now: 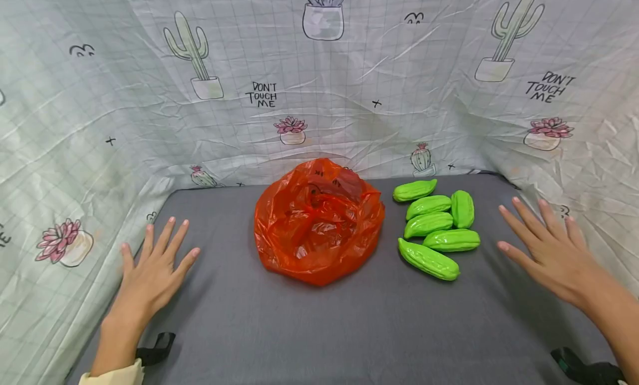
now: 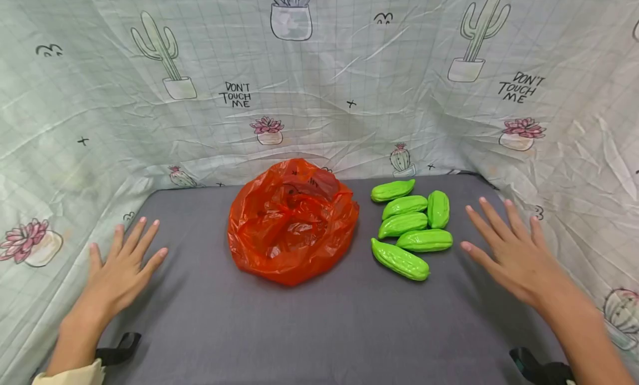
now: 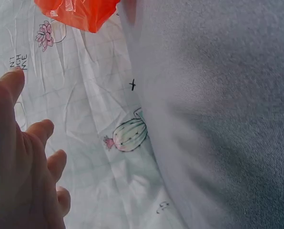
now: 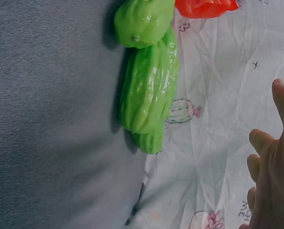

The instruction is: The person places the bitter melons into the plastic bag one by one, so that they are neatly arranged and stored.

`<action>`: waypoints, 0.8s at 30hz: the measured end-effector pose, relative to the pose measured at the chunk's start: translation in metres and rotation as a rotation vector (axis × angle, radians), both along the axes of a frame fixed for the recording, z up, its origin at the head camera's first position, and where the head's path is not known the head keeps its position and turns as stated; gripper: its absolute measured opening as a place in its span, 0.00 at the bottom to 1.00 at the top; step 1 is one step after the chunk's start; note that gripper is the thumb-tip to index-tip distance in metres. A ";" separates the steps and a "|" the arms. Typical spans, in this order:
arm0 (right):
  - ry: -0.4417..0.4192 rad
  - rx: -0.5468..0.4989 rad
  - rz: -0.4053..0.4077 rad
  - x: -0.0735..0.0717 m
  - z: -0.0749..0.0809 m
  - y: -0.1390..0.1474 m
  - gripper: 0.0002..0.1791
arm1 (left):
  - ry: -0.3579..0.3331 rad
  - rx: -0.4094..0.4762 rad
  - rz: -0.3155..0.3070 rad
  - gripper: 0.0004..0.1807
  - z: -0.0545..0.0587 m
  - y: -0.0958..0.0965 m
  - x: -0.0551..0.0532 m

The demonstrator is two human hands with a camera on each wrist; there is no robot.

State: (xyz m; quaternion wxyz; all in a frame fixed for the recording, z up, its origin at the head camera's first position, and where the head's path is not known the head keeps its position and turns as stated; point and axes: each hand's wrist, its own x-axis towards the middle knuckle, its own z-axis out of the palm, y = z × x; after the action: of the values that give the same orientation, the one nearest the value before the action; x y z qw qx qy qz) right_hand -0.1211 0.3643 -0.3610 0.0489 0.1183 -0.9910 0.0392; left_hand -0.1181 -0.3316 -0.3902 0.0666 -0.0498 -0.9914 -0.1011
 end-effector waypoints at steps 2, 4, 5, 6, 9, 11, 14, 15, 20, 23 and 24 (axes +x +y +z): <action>-0.003 -0.009 0.016 -0.002 0.002 -0.002 0.43 | 0.003 0.008 -0.008 0.39 0.001 0.001 -0.001; -0.009 -0.021 0.035 -0.004 0.004 -0.003 0.43 | 0.006 0.016 -0.017 0.38 0.002 0.003 -0.001; -0.013 -0.027 0.043 -0.004 0.005 -0.004 0.43 | 0.008 0.021 -0.021 0.38 0.002 0.004 -0.002; -0.015 -0.034 0.052 -0.005 0.006 -0.005 0.42 | 0.010 0.025 -0.025 0.38 0.003 0.005 -0.002; -0.020 -0.044 0.074 -0.009 0.008 -0.009 0.42 | 0.009 0.040 -0.040 0.38 0.004 0.008 -0.004; -0.023 -0.048 0.085 -0.011 0.009 -0.012 0.42 | 0.008 0.058 -0.053 0.38 0.005 0.012 -0.005; -0.032 -0.048 0.089 -0.014 0.010 -0.017 0.42 | 0.010 0.083 -0.074 0.38 0.007 0.018 -0.007; -0.035 -0.049 0.093 -0.015 0.010 -0.019 0.42 | 0.013 0.091 -0.080 0.38 0.007 0.020 -0.008; -0.023 -0.062 0.127 -0.018 0.006 -0.027 0.42 | 0.031 0.145 -0.115 0.38 0.010 0.032 -0.011; -0.003 -0.075 0.152 -0.022 0.005 -0.032 0.41 | 0.031 0.183 -0.140 0.38 0.012 0.038 -0.013; -0.001 -0.084 0.161 -0.023 0.004 -0.034 0.41 | 0.028 0.195 -0.148 0.38 0.014 0.040 -0.013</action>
State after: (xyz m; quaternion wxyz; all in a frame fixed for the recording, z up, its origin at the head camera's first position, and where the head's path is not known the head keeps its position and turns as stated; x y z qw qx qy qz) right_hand -0.1444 0.3306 -0.3566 0.0500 0.1956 -0.9757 0.0847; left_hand -0.1314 -0.2918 -0.3765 0.0774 -0.1174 -0.9694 -0.2012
